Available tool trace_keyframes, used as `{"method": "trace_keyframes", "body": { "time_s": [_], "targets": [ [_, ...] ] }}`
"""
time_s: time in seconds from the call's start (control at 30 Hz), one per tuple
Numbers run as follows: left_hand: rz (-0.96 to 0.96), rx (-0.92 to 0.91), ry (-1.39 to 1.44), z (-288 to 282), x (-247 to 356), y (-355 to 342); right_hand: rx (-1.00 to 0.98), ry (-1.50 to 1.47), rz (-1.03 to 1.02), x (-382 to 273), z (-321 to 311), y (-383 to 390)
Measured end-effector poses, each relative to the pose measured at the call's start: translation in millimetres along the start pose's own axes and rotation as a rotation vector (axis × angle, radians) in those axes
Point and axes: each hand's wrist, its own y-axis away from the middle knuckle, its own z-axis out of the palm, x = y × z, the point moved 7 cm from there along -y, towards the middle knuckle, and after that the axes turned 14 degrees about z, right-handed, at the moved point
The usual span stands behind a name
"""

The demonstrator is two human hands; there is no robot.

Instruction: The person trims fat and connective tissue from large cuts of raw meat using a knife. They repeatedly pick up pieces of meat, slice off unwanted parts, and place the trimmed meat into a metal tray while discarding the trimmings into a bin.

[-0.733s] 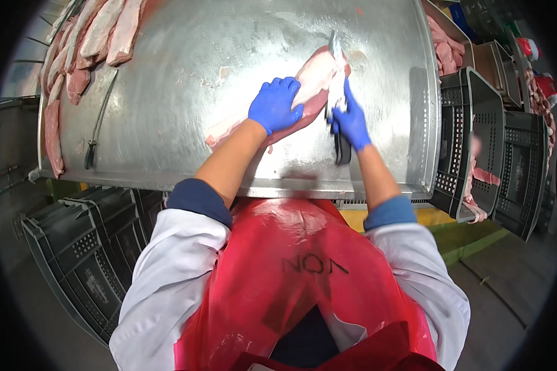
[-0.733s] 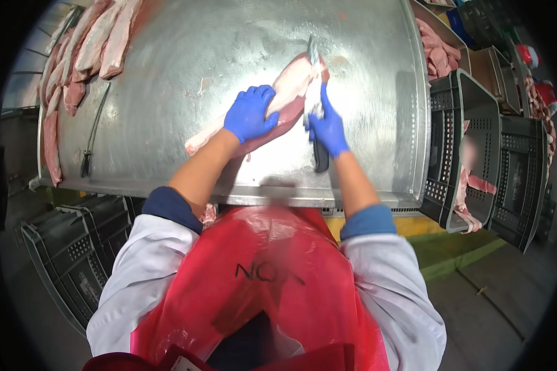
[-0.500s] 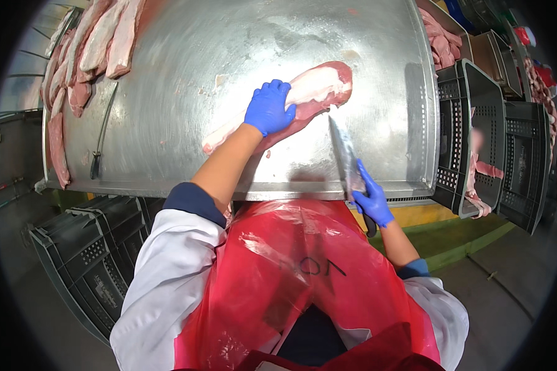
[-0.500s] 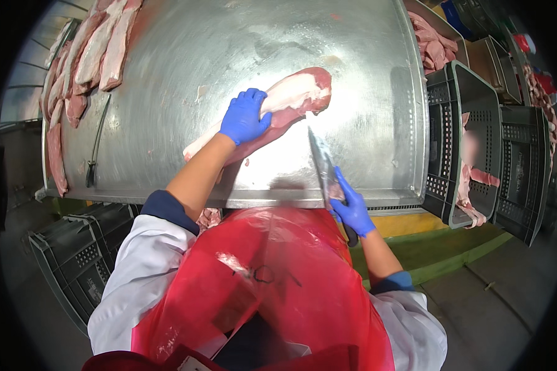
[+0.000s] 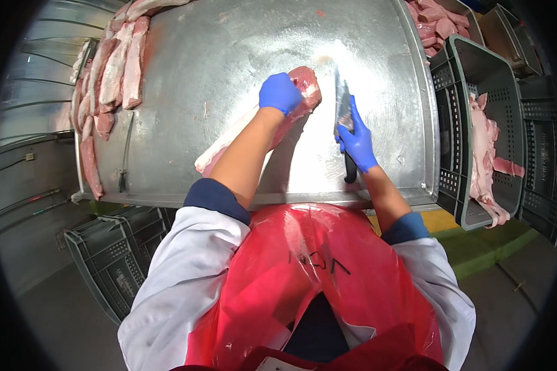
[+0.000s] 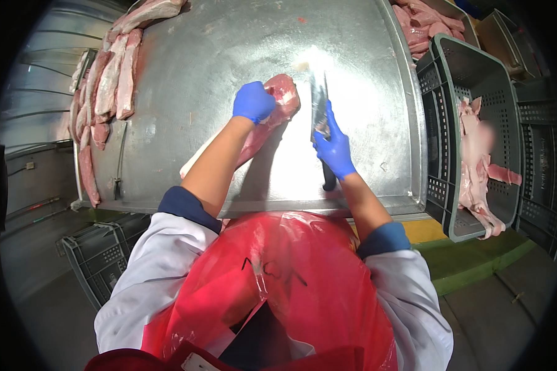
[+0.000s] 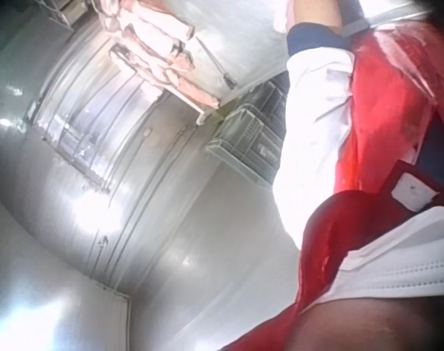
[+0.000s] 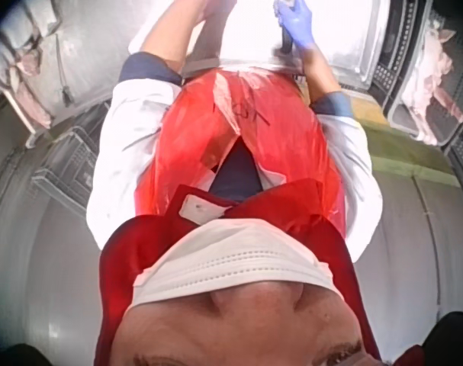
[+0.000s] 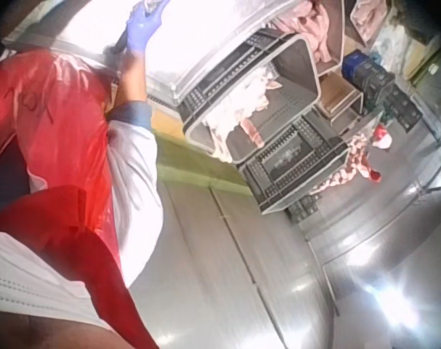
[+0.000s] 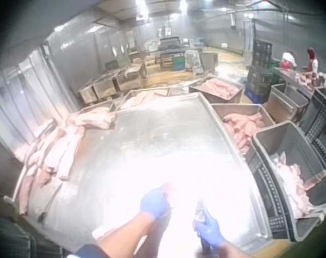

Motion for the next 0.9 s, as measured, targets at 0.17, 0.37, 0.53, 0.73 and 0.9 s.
{"method": "trace_keyframes", "body": {
  "time_s": [0.17, 0.37, 0.53, 0.73, 0.9],
  "targets": [
    [-0.114, 0.052, 0.214, 9, -33, -2, -0.060, 0.127, -0.071, -42, 43, -61],
    [-0.175, 0.141, 0.596, 27, -51, 0, -0.349, 0.439, 0.068, -38, 56, -55],
    [-0.214, 0.131, 0.818, 26, -47, 9, -0.503, 0.394, 0.093, -11, 36, -20],
    [-0.259, 0.129, 0.958, 12, -42, 14, -0.508, 0.432, 0.062, -37, 68, -45],
    [-0.315, 0.123, 1.196, 5, -45, 25, -0.564, 0.529, 0.079, -12, 52, -4]
  ]
}}
